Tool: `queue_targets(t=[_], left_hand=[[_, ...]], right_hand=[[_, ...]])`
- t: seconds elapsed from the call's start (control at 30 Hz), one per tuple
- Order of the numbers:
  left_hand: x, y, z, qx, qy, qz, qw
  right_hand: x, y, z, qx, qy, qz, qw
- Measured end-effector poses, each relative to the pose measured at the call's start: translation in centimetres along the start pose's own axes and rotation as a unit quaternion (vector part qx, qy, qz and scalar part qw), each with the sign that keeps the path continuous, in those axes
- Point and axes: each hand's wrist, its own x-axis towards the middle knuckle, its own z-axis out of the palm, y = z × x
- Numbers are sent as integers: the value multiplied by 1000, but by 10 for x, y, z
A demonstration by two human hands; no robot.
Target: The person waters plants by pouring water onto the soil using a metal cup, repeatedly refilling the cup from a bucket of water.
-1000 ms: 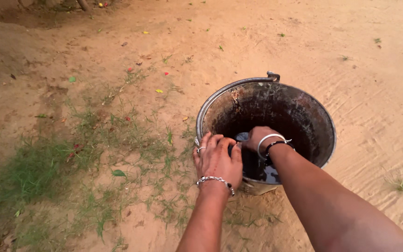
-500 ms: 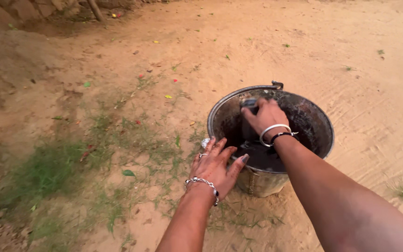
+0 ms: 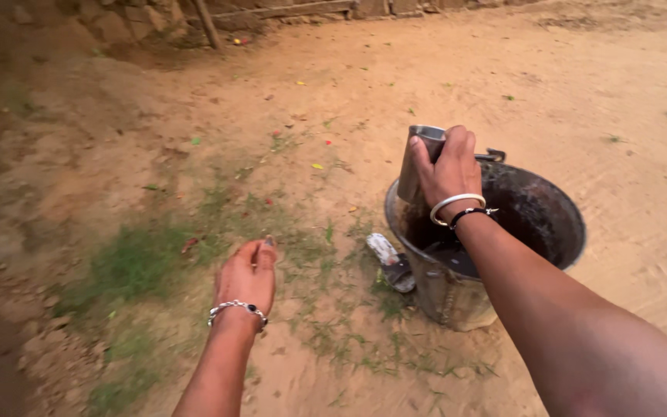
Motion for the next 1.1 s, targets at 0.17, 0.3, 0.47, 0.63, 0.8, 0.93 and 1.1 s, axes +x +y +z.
queue_targets(t=[0.17, 0.3, 0.47, 0.63, 0.8, 0.93, 1.1], left_hand=[[-7, -24, -41, -27, 28, -66, 997], [-14, -50, -65, -32, 50, -71, 996], [-41, -89, -98, -26, 73, -125, 989], [-63, -126, -131, -37, 102, -187, 976], [-81, -171, -165, -63, 125, -218, 966], [-97, -214, -189, -41, 157, -246, 955], [-103, -249, -222, -7, 205, -225, 953]], right_hand=[[3, -34, 14, 40, 28, -29, 998], [-7, -68, 28, 40, 20, -94, 995], [-34, -115, 43, 67, -44, -139, 987], [-63, -166, 63, 94, -80, -169, 978], [-98, -222, 81, 115, -132, -175, 969], [-134, -264, 97, 179, -157, -185, 954], [-187, -313, 114, 217, -211, -195, 933]])
